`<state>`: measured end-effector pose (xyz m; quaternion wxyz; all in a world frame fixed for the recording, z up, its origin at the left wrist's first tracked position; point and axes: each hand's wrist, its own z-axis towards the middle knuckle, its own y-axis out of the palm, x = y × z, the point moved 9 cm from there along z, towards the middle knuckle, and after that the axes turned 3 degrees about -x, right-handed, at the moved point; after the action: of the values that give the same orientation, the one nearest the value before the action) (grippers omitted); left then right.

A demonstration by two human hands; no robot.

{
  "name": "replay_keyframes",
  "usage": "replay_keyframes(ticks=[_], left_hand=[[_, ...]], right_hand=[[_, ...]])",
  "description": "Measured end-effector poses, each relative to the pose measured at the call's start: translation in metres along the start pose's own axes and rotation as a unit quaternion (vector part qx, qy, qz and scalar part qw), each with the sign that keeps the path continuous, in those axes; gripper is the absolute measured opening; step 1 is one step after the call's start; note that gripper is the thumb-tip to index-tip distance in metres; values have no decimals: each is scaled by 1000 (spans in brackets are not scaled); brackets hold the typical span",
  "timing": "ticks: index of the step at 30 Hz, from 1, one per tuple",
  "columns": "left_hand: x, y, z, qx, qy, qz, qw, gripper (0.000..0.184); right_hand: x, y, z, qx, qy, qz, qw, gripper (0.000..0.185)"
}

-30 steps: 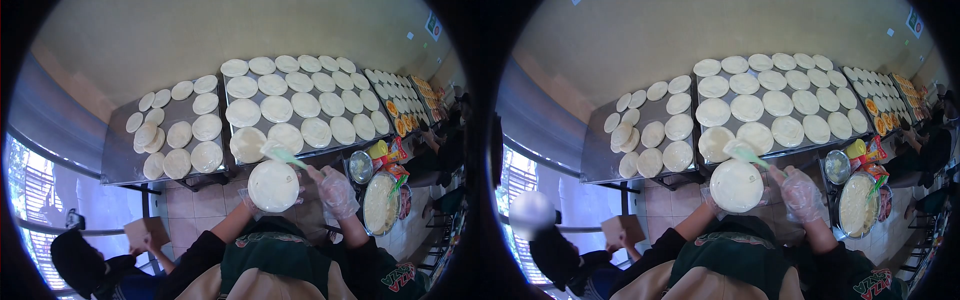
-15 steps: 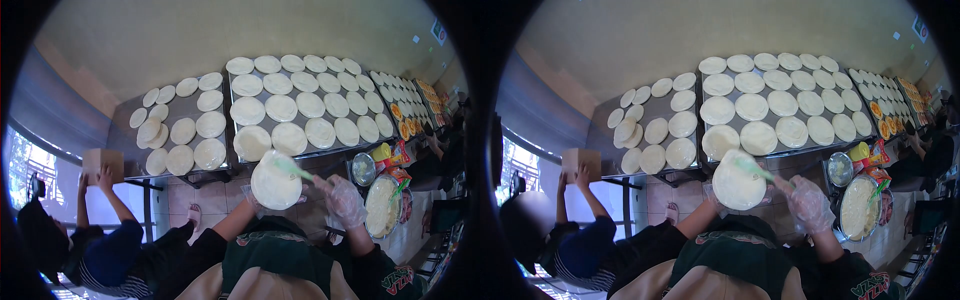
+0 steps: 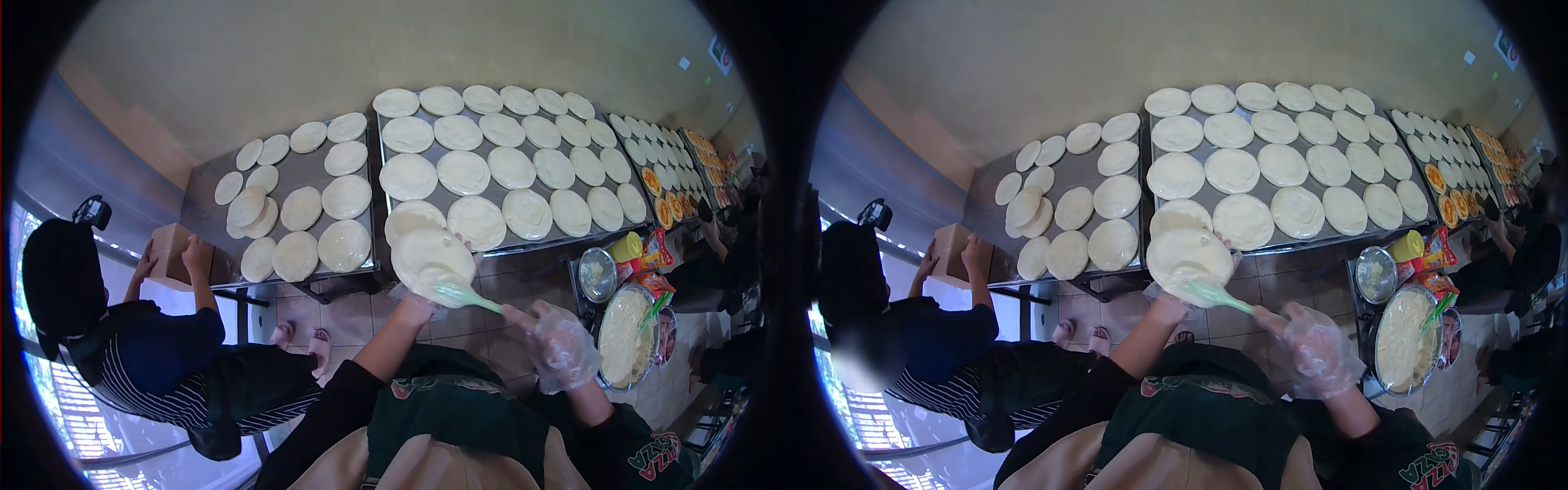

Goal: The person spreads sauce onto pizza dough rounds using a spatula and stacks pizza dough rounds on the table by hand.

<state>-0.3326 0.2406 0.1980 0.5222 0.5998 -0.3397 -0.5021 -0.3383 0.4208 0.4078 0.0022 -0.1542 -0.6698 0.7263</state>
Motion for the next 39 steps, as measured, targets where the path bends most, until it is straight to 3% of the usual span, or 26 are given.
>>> replay_keyframes(ticks=[2,4,6,9,13,17,19,24,26,30,32,34,39], left_hand=[[22,-1,1,13,17,34,999,64],[34,-12,6,30,28,67,997,63],[39,5,15,-68,79,119,987,60],[30,4,16,-34,84,29,995,59],[44,20,11,-60,130,122,982,59],[44,28,3,-53,125,29,990,65],[37,40,4,-46,131,210,968,71],[19,44,4,-111,76,163,978,75],[21,40,5,-72,111,379,916,70],[13,37,-10,-35,58,258,964,60],[21,30,-28,25,88,461,883,57],[24,26,-30,38,85,508,856,58],[2,43,-18,-21,29,412,910,59]], right_hand=[[13,-9,-13,17,21,-117,993,39],[19,-19,-13,34,51,-98,993,36],[19,-26,-7,65,85,-69,992,38],[-3,-11,9,70,47,-30,996,39],[13,-1,-7,61,49,-27,997,38],[26,-8,-9,88,88,-65,990,38],[14,-6,0,100,58,-46,992,44],[8,32,11,128,-14,-37,991,55],[24,37,15,125,40,-58,990,57],[36,24,18,199,28,-29,979,61],[40,20,19,204,40,-27,978,59],[45,21,18,205,48,-25,977,55],[57,9,17,228,78,-10,971,43]])
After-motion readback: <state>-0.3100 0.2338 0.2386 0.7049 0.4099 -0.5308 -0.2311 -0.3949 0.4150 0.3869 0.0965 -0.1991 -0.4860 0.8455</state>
